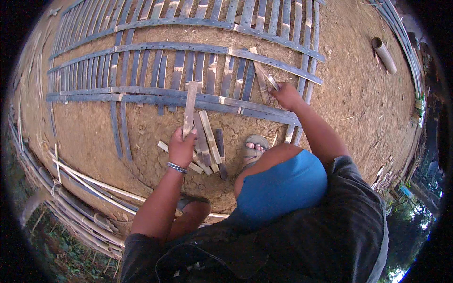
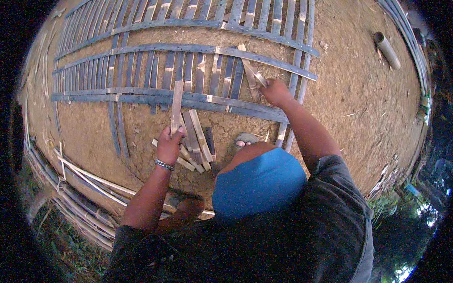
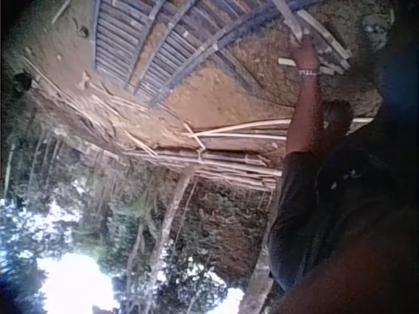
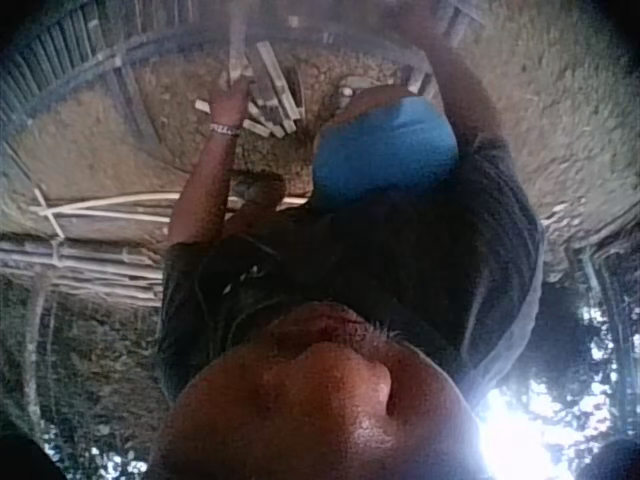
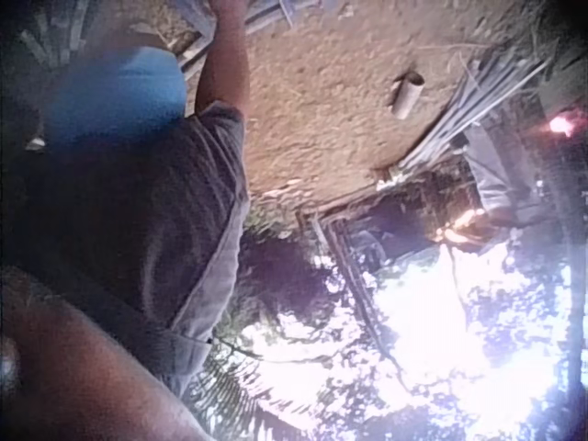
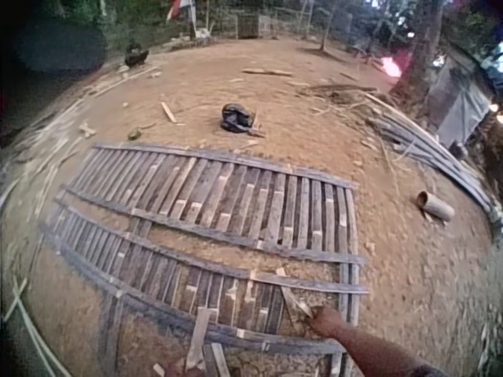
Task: The person inserts thin bamboo strips into the gaps of a larger bamboo frame lying on the ground. They pick up strips from a pile, align them with the frame's slots, and push them into place one by one.
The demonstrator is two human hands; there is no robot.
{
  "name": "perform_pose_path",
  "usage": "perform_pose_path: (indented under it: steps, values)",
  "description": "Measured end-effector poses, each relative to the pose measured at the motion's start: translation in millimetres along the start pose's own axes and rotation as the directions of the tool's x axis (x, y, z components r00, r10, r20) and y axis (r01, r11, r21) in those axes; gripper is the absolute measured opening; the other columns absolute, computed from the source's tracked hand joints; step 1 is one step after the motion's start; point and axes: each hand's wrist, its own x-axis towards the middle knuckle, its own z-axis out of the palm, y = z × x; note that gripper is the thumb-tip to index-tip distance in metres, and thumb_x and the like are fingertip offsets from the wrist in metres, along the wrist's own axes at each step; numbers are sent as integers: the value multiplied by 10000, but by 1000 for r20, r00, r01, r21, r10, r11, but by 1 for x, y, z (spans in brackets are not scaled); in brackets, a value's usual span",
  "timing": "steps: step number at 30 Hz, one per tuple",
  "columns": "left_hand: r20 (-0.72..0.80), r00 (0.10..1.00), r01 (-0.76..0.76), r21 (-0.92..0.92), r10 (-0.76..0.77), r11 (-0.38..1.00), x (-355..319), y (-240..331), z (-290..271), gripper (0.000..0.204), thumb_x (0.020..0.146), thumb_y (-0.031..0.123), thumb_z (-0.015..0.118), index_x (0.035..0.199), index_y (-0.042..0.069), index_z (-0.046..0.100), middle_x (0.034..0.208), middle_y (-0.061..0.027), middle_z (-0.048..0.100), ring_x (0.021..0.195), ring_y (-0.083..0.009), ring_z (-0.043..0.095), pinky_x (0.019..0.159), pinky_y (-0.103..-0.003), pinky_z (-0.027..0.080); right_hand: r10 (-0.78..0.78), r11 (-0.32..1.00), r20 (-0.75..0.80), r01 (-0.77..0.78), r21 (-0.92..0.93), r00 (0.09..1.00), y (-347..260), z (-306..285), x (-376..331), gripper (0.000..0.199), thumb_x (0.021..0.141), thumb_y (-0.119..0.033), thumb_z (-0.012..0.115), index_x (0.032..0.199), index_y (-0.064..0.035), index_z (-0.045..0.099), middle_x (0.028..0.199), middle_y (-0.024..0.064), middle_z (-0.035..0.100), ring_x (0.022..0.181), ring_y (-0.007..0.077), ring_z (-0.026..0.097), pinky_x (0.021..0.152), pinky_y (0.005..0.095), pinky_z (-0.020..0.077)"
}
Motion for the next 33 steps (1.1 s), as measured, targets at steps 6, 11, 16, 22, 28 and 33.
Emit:
perform_pose_path:
  steps: [6,11,16,22,28,33]
  values:
    - [-58,998,36,-64,-40,997,0,-9,-12,238,887,268,655,937,40,608,717,6,603,578,-63,497,526,-249,412,34,998,-219,-20,66,975,-42,7,-2,494,791,-411,698,1075,-19,599,954,238,666,886,403,651,786,492,518]
    - [-33,999,-15,9,15,1000,-1,-10,-13,236,892,260,648,958,38,602,723,3,605,578,-61,491,519,-242,404,98,994,-221,-85,65,970,-47,17,-8,563,765,-402,724,1137,-15,554,974,242,664,914,381,659,804,482,525]
    - [-18,999,-39,-94,38,995,-4,-17,-8,218,887,232,651,952,31,597,738,2,598,575,-62,485,516,-238,399,135,979,-190,-101,180,973,-40,34,-13,606,749,-428,729,1125,11,550,961,265,657,926,410,649,813,481,515]
    - [-9,1000,-20,-76,19,997,-9,-19,-8,201,886,213,651,955,31,601,769,-7,602,599,-72,501,544,-240,412,180,945,-279,-88,314,943,-9,24,-28,564,824,-409,650,1179,5,507,970,275,649,929,437,634,814,499,491]
    - [-19,1000,-18,-137,15,990,-14,-23,-12,215,885,226,651,940,25,602,758,-7,598,623,-84,515,568,-261,429,1,999,-277,12,45,961,38,26,-60,562,838,-313,626,1276,-4,458,1113,277,593,1043,441,580,888,493,466]
    - [-7,1000,-25,-68,24,997,-12,-28,-16,234,886,231,646,960,15,594,744,-8,596,635,-82,518,577,-261,433,109,989,-388,-63,130,915,17,24,-31,578,806,-227,659,1306,-19,455,1211,273,544,1090,438,551,954,476,446]
